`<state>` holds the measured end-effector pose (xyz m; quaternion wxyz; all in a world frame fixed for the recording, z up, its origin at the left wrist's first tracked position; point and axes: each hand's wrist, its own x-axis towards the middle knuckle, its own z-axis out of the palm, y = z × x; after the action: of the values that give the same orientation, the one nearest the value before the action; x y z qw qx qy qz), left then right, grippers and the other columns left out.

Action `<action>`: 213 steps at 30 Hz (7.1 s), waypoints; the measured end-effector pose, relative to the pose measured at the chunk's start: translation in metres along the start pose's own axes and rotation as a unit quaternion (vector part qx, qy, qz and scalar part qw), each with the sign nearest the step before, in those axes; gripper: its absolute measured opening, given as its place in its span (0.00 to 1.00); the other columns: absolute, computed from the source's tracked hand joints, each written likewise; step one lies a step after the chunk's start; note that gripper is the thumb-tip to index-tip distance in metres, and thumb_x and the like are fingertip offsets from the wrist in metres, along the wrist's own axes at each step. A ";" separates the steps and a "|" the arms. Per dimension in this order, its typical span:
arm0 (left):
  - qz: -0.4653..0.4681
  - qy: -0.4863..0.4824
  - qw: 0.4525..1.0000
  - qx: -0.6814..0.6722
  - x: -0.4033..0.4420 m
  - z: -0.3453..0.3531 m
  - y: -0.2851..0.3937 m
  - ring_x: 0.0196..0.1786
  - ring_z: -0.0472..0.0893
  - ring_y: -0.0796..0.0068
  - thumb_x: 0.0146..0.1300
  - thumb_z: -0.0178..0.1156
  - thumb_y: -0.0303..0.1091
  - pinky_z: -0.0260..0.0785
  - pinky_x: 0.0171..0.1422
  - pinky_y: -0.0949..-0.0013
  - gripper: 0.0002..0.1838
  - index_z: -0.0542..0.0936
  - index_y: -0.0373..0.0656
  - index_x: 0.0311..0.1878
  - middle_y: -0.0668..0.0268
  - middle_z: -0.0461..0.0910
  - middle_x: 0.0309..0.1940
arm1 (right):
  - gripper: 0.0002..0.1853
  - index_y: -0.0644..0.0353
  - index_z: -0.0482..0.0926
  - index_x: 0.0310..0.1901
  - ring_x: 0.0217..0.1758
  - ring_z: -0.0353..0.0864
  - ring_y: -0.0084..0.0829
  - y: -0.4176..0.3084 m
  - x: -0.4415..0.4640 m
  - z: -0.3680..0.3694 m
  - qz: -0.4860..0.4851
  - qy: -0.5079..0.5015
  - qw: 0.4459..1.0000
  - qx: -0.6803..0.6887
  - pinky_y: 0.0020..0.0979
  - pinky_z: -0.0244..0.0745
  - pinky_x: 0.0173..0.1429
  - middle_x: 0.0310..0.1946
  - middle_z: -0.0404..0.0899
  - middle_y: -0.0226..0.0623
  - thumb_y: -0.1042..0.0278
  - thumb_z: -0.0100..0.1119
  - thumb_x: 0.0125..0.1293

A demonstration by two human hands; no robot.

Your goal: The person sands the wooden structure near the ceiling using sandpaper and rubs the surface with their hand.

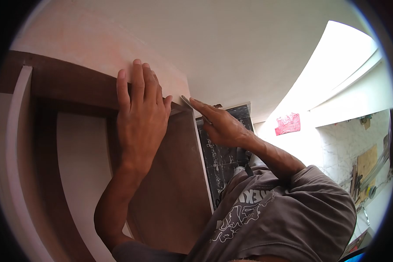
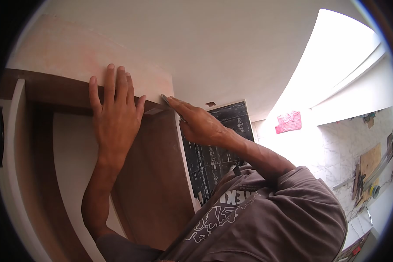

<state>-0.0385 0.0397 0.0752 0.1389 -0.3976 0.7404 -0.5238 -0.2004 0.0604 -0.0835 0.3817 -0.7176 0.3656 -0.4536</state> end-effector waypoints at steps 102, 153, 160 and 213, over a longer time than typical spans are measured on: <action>-0.004 -0.062 0.992 -0.111 -0.026 0.004 0.025 0.83 0.52 0.58 0.71 0.59 0.57 0.47 0.79 0.35 0.24 0.78 0.61 0.66 0.66 0.60 0.79 | 0.35 0.64 0.63 0.73 0.64 0.76 0.61 0.020 0.002 -0.018 -0.001 0.074 0.997 0.026 0.52 0.72 0.69 0.62 0.76 0.63 0.82 0.50 0.60; -0.514 0.351 0.240 -0.745 0.017 0.106 0.028 0.70 0.71 0.61 0.78 0.37 0.51 0.65 0.75 0.59 0.32 0.67 0.34 0.71 0.55 0.71 0.69 | 0.37 0.83 0.52 0.72 0.75 0.60 0.72 -0.009 0.061 0.064 -0.094 0.130 0.980 -0.115 0.60 0.60 0.76 0.70 0.55 0.81 0.75 0.56 0.65; -0.556 0.340 0.227 -0.724 0.017 0.102 0.031 0.70 0.71 0.60 0.79 0.36 0.52 0.64 0.76 0.58 0.32 0.67 0.35 0.72 0.55 0.70 0.70 | 0.36 0.80 0.51 0.73 0.73 0.61 0.72 0.000 0.064 0.067 -0.105 0.142 0.976 -0.128 0.53 0.65 0.74 0.71 0.57 0.78 0.82 0.50 0.64; -0.149 0.246 0.916 -0.280 -0.046 0.043 0.021 0.78 0.62 0.51 0.73 0.56 0.41 0.59 0.76 0.40 0.20 0.78 0.41 0.61 0.54 0.67 0.72 | 0.24 0.62 0.75 0.66 0.43 0.86 0.37 0.038 0.038 0.006 0.187 -0.016 0.981 0.047 0.39 0.78 0.52 0.41 0.87 0.49 0.71 0.50 0.68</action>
<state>0.0089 0.0471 0.0294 -0.2442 -0.3849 0.7997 -0.3907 -0.1893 0.0115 -0.1047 0.4992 -0.6246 0.4654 -0.3796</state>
